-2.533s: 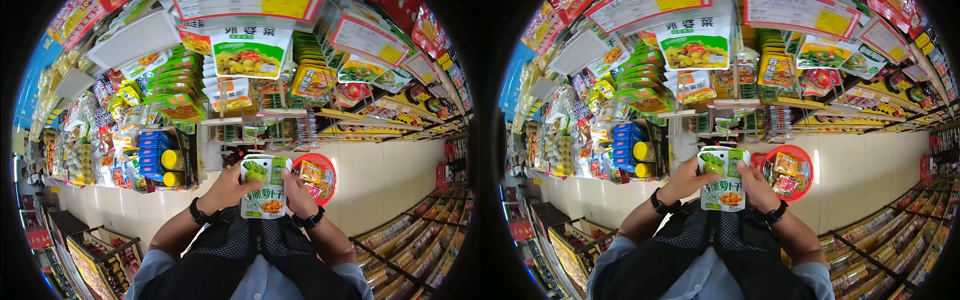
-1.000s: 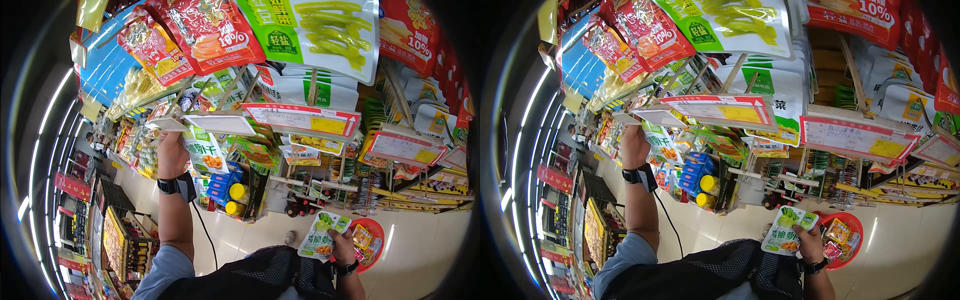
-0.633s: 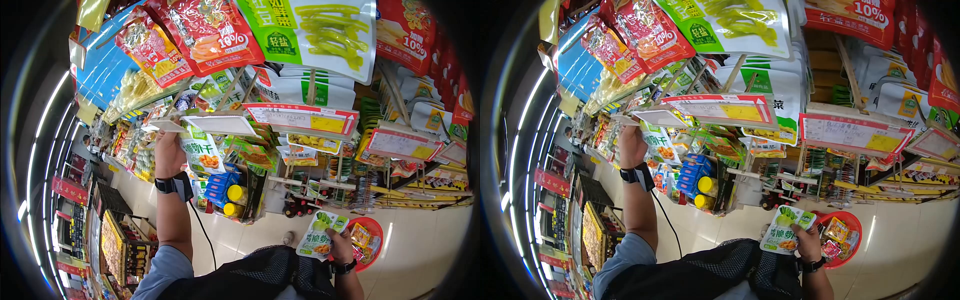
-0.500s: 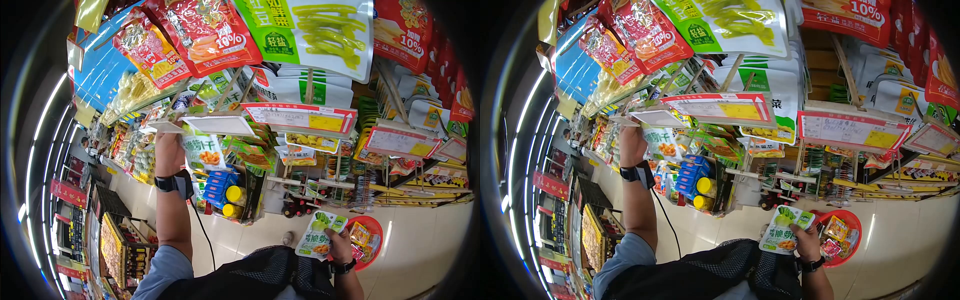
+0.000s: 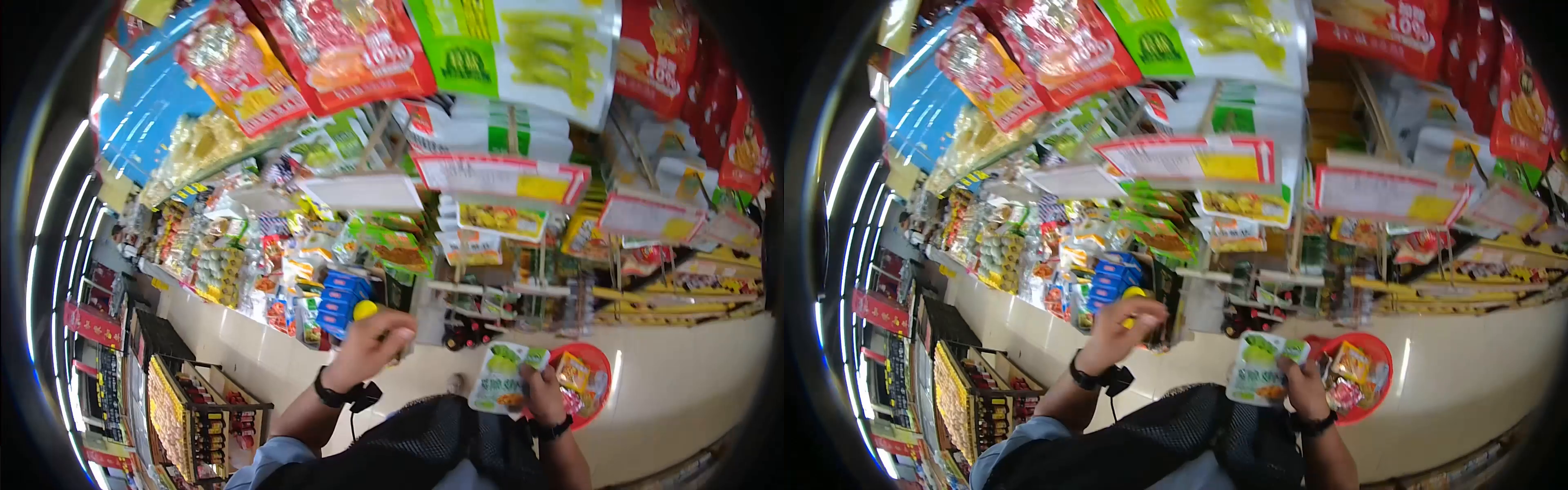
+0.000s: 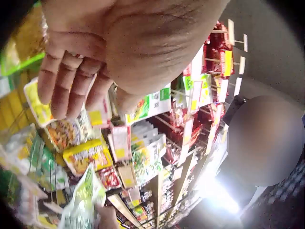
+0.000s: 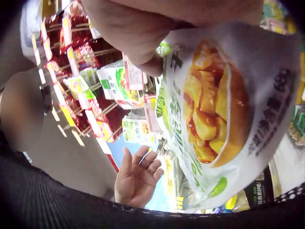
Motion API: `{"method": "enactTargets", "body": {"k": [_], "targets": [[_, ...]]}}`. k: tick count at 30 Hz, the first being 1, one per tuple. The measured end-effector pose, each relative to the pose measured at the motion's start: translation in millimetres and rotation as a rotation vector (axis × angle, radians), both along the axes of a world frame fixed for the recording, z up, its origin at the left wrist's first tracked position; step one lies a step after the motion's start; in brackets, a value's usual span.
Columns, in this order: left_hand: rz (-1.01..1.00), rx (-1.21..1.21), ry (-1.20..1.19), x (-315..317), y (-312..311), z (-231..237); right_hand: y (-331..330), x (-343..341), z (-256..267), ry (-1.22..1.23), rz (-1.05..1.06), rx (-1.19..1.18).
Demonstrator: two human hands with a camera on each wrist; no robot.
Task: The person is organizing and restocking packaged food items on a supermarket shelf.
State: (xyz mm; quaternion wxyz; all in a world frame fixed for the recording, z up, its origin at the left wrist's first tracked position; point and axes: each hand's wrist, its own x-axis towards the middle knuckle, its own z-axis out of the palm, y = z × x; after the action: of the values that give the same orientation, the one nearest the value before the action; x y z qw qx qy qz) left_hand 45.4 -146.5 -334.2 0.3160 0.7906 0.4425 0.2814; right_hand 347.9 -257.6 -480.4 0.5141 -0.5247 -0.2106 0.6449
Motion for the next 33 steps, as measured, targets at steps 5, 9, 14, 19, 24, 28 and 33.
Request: {"method": "enactTargets", "body": {"k": [5, 9, 14, 19, 24, 28, 33], "targets": [[-0.261, -0.549, -0.201, 46.8, -17.5, -51.4, 6.8, -11.3, 19.6, -0.204, 0.23, 0.111], [-0.349, -0.674, -0.339, 62.7, -17.5, -39.8, 18.4, -29.7, 50.0, -0.088, 0.251, 0.189], [-0.24, -0.526, -0.368, 60.7, -20.1, -44.6, 17.2, -41.2, 47.5, -0.214, 0.304, 0.299], [-0.071, -0.428, -0.284, 43.9, -23.1, -11.7, 17.6, -36.2, 55.2, -0.229, 0.377, 0.556], [0.332, -0.226, -0.466, 3.2, -6.0, 38.5, 11.1, -31.6, 58.6, 0.043, 0.414, 0.457], [0.336, -0.077, -0.83, -29.2, 41.0, 77.6, 4.7, -20.5, 51.4, 0.115, 0.334, 0.408], [0.248, -0.111, -0.955, -50.1, 84.1, 88.2, -3.7, -9.7, 27.5, 0.095, 0.297, 0.335]]}}
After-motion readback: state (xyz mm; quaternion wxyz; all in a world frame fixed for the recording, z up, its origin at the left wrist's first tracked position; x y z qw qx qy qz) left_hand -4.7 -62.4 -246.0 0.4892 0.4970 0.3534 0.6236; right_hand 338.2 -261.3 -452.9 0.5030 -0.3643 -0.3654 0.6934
